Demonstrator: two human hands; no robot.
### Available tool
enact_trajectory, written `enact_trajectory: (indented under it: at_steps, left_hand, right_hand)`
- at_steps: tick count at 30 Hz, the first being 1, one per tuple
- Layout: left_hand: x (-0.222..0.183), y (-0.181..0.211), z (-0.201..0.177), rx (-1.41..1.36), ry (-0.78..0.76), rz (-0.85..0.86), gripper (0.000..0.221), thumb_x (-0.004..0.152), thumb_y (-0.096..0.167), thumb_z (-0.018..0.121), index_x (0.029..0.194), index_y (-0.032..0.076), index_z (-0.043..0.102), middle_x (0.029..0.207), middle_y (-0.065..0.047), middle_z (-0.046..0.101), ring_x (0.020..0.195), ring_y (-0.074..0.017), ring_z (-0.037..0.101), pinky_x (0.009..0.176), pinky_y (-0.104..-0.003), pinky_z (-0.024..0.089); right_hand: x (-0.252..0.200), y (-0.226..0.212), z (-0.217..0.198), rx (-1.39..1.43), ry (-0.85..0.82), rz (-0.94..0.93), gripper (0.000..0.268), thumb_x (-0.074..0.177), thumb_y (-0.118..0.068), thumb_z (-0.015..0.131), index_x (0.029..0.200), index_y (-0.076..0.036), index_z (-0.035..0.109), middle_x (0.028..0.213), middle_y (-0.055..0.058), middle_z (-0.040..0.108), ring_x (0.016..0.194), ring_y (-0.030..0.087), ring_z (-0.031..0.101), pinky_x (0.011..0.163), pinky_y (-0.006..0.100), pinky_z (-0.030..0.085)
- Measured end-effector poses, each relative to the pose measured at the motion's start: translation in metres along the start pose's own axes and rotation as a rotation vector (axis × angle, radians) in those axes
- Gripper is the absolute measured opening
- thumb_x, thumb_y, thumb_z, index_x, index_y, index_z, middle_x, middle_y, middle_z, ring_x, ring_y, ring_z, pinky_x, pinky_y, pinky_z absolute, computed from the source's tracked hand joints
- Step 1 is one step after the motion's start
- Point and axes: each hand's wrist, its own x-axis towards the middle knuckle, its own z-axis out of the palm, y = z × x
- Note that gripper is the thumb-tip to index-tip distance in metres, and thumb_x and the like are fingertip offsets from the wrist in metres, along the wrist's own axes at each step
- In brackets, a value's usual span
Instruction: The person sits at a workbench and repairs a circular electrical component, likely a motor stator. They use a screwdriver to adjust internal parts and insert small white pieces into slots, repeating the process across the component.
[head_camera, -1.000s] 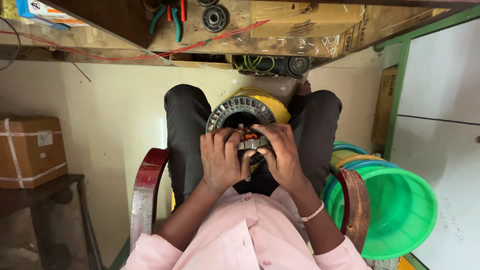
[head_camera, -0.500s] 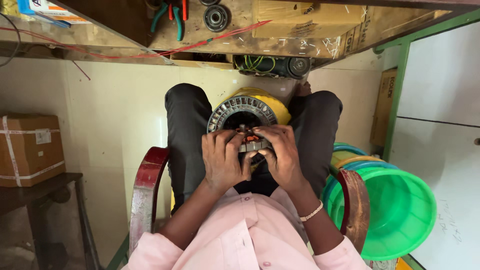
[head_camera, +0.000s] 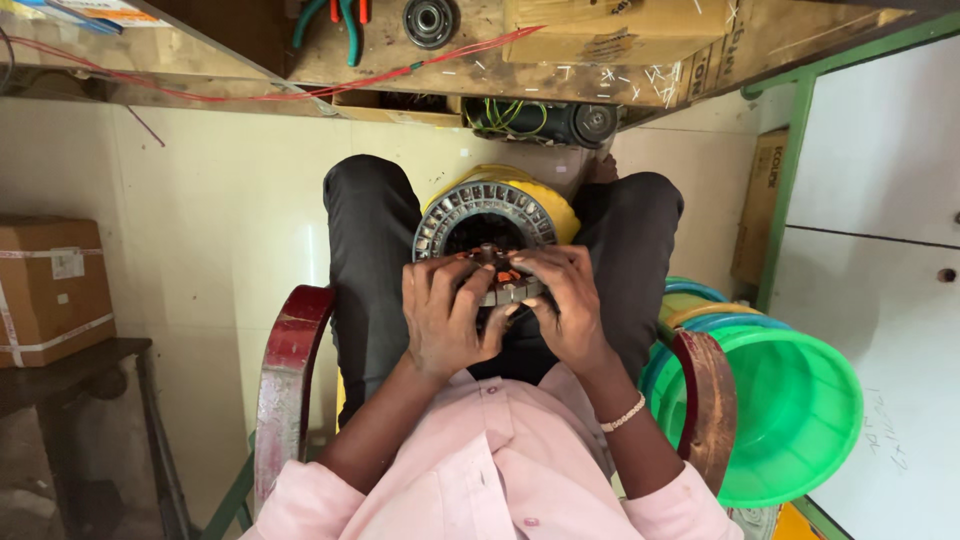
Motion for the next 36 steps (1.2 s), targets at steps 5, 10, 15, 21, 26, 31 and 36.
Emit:
enact_trajectory:
  at_steps: [5,10,15,21,26,31,36]
  left_hand:
    - [0.009,0.006,-0.018,-0.066,-0.105,-0.025,0.046,0.089,0.032,0.079,0.125,0.008,0.062,0.120,-0.012,0.060,0.112,-0.0326,0.058,0.091,-0.048,0.043]
    - [0.023,0.015,-0.040,-0.083,-0.339,-0.157,0.050,0.077,0.019,0.079,0.124,0.011,0.064,0.122,-0.011,0.063,0.112,-0.0325,0.058,0.094,-0.048,0.044]
    - [0.038,0.003,-0.038,-0.269,-0.361,-0.208,0.049,0.077,0.005,0.078,0.125,0.009,0.066,0.125,-0.009,0.067,0.115,-0.0310,0.059,0.098,-0.045,0.045]
    - [0.021,0.007,-0.028,-0.344,-0.216,-0.209,0.058,0.072,-0.005,0.078,0.127,0.007,0.067,0.126,-0.010,0.067,0.115,-0.0327,0.061,0.104,-0.042,0.048]
    - [0.001,0.008,-0.019,-0.340,-0.146,-0.190,0.060,0.070,-0.004,0.079,0.128,0.008,0.068,0.129,-0.007,0.069,0.114,-0.0298,0.062,0.104,-0.038,0.050]
    - [0.003,0.007,-0.020,-0.305,-0.150,-0.162,0.062,0.070,-0.003,0.080,0.130,0.008,0.068,0.129,-0.006,0.068,0.116,-0.0281,0.062,0.105,-0.040,0.049]
    - [0.004,0.008,-0.018,-0.304,-0.167,-0.166,0.065,0.071,-0.003,0.081,0.132,0.009,0.066,0.131,-0.006,0.068,0.117,-0.0281,0.061,0.103,-0.041,0.047]
  right_hand:
    - [-0.005,-0.003,-0.004,0.048,-0.031,0.089,0.047,0.086,-0.016,0.079,0.129,-0.004,0.066,0.122,0.012,0.069,0.116,0.034,0.060,0.102,0.044,0.052]
    - [-0.003,-0.002,-0.009,0.119,-0.034,0.132,0.047,0.083,-0.019,0.081,0.125,-0.004,0.068,0.124,0.011,0.071,0.118,0.033,0.062,0.103,0.043,0.053]
    - [-0.013,-0.013,-0.003,-0.073,0.281,0.068,0.031,0.094,-0.019,0.077,0.119,-0.003,0.067,0.119,0.015,0.068,0.113,0.030,0.063,0.100,0.040,0.053]
    - [-0.031,-0.030,0.002,0.861,0.250,0.873,0.023,0.099,-0.016,0.069,0.111,0.004,0.070,0.102,0.011,0.071,0.089,0.016,0.069,0.084,0.033,0.060]
    - [-0.044,-0.036,0.015,1.212,0.262,1.060,0.022,0.095,-0.014,0.069,0.110,0.001,0.066,0.093,0.005,0.069,0.078,0.012,0.065,0.077,0.033,0.062]
    - [-0.043,-0.037,0.026,1.288,0.368,1.122,0.016,0.097,-0.014,0.070,0.108,-0.002,0.066,0.087,0.002,0.064,0.070,0.009,0.059,0.065,0.031,0.055]
    - [-0.040,-0.041,0.027,1.402,0.408,1.152,0.013,0.098,-0.015,0.068,0.108,-0.007,0.064,0.089,-0.001,0.063,0.072,0.007,0.056,0.063,0.027,0.049]
